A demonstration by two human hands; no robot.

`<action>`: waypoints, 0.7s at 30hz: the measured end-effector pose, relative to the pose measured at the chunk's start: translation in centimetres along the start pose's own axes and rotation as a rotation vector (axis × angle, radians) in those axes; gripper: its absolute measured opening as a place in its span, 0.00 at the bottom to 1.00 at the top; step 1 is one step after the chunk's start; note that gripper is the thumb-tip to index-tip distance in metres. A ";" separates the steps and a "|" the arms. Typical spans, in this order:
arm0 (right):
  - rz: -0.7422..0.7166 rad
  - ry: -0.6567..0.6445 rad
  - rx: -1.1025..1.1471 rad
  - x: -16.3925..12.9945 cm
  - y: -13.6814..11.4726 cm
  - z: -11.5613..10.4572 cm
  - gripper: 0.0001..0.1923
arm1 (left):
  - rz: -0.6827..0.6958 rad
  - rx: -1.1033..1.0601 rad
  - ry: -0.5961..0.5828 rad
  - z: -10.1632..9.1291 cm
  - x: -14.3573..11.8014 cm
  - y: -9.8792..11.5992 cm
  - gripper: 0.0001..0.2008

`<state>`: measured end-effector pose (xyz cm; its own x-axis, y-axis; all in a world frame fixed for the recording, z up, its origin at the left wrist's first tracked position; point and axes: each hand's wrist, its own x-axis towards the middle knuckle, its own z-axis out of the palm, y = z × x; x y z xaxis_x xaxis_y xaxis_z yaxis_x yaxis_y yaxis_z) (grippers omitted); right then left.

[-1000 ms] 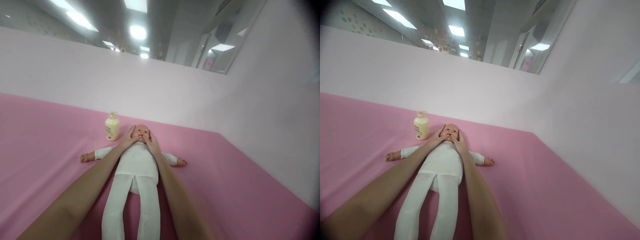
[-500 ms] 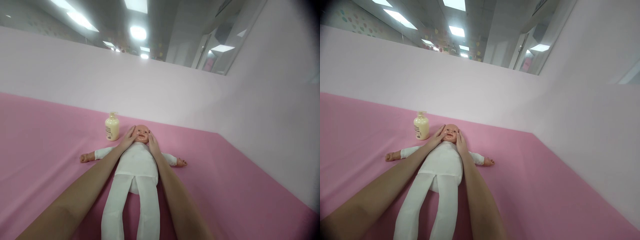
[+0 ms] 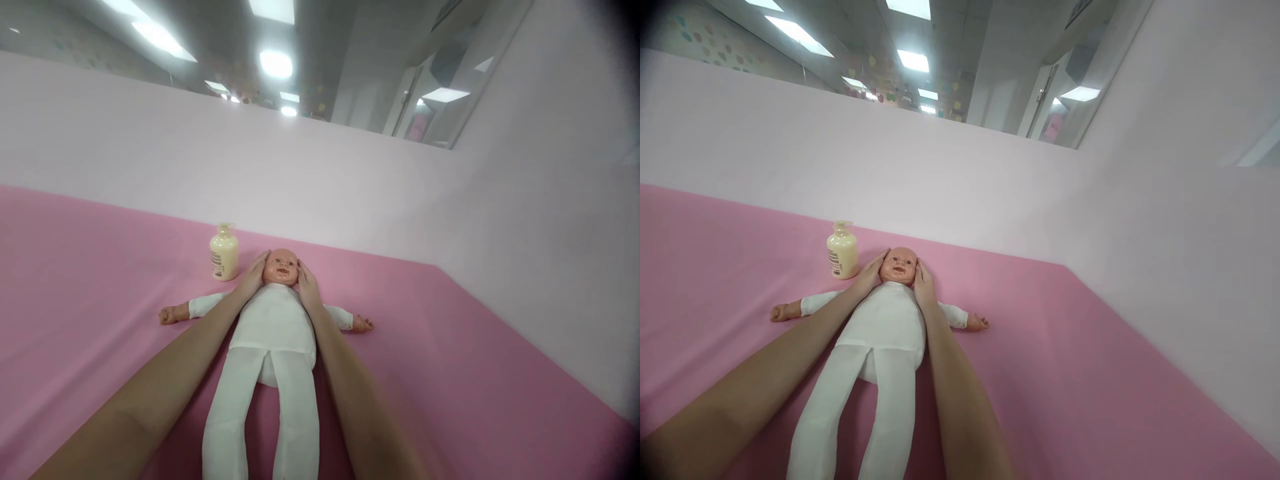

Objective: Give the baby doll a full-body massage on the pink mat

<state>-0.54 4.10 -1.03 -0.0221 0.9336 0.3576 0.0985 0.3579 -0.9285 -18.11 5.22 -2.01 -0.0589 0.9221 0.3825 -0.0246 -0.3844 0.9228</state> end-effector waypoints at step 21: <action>0.008 0.001 0.009 -0.1 -0.4 0.2 0.28 | 0.002 -0.028 0.003 0.1 -0.2 0.3 0.30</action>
<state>-0.75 3.83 -0.68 -0.0206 0.9365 0.3500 0.0893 0.3504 -0.9323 -17.96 4.91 -1.82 -0.0624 0.9210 0.3845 -0.0529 -0.3878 0.9202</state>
